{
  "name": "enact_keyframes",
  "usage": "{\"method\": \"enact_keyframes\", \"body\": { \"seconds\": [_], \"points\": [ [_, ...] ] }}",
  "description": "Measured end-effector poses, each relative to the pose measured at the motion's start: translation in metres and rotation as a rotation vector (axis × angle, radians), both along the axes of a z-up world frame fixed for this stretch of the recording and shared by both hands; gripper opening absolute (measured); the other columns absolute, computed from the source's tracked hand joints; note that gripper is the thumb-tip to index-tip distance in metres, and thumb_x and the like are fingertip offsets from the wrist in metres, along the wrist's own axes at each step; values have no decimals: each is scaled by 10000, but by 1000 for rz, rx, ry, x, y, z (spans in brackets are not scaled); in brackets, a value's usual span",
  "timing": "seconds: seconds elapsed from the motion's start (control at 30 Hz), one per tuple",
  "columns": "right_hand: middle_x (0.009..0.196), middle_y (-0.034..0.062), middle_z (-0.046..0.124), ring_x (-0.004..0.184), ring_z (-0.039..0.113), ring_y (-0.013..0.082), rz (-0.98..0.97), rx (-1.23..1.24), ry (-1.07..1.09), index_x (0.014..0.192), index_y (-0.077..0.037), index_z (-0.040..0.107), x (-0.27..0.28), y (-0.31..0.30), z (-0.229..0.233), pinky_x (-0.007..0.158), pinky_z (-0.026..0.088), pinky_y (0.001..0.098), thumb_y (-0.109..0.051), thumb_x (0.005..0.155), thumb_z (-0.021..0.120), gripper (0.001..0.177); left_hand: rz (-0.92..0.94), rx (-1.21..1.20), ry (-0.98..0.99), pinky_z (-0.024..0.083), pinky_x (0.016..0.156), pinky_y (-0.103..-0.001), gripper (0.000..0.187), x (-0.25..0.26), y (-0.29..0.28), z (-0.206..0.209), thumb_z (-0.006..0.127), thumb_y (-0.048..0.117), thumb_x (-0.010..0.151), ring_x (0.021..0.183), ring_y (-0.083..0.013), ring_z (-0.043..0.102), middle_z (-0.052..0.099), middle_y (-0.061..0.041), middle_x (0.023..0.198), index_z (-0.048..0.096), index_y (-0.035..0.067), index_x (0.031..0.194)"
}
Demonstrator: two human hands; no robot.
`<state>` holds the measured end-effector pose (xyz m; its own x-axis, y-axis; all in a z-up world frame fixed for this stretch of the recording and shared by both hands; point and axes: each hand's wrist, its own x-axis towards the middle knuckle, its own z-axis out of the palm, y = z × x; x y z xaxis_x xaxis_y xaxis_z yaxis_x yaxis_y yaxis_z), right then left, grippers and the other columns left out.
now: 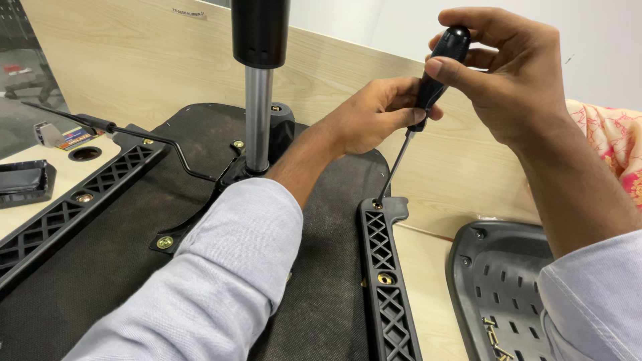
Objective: The person uses a screwdriver to tighten screws into a black plastic frame attached to an inverted chair base. The hands hold the frame steady while turning the screwdriver repeatedly to secure the fasteners.
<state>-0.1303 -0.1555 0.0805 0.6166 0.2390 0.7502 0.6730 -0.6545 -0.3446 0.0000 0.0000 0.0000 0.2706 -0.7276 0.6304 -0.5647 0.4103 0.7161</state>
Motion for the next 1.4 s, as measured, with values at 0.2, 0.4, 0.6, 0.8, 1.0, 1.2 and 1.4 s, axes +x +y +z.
{"method": "enact_keyframes", "body": {
  "seconds": [0.2,0.4,0.6,0.8,1.0,1.2,1.4],
  "points": [
    [1197,158,702,1109,735,229,263,338,159,1409,34,594,-13,13,-1,1093,647,379,29,1018,762,425,128,-34,-18,627,988,-355,357,-13,-3,6,732,138,925,1061,-201,781,790,-119,1110,660,-11,1241],
    [1080,59,692,997,706,106,17,398,78,1297,-36,602,-11,26,-8,934,630,263,-66,965,679,342,285,-85,20,647,892,-326,317,-24,-8,8,781,155,855,950,-167,807,824,-103,1010,739,36,1146],
    [827,64,696,705,666,111,-503,47,-249,1119,11,713,-3,42,-5,614,527,202,-171,898,891,338,394,-71,4,634,886,-310,328,-28,-6,8,797,183,829,942,-163,800,815,-99,1008,749,54,1127],
    [895,65,726,795,737,114,-391,98,-184,1180,21,688,-9,40,3,676,602,193,-153,890,879,388,631,-57,-39,603,824,-313,273,-43,-4,11,830,244,782,863,-134,802,826,-29,933,797,134,1029],
    [1048,126,715,896,746,151,-189,201,-22,1300,26,602,-9,32,3,772,648,233,-55,887,805,467,872,-88,12,596,724,-316,244,-67,-10,13,830,289,754,764,-113,784,818,28,847,803,203,980],
    [1093,143,708,1032,742,174,-4,319,6,1290,33,613,-9,16,-3,944,674,279,-14,949,764,376,846,-89,2,600,718,-327,229,-66,-19,9,844,293,747,757,-129,785,811,14,845,796,174,936],
    [1118,167,713,1054,741,194,-7,297,10,1290,30,619,-4,-3,-8,965,663,310,-22,966,778,365,101,-12,48,582,933,-376,286,-19,-27,9,692,224,1005,1010,-197,731,796,-126,1067,699,29,1214]
  ]
}}
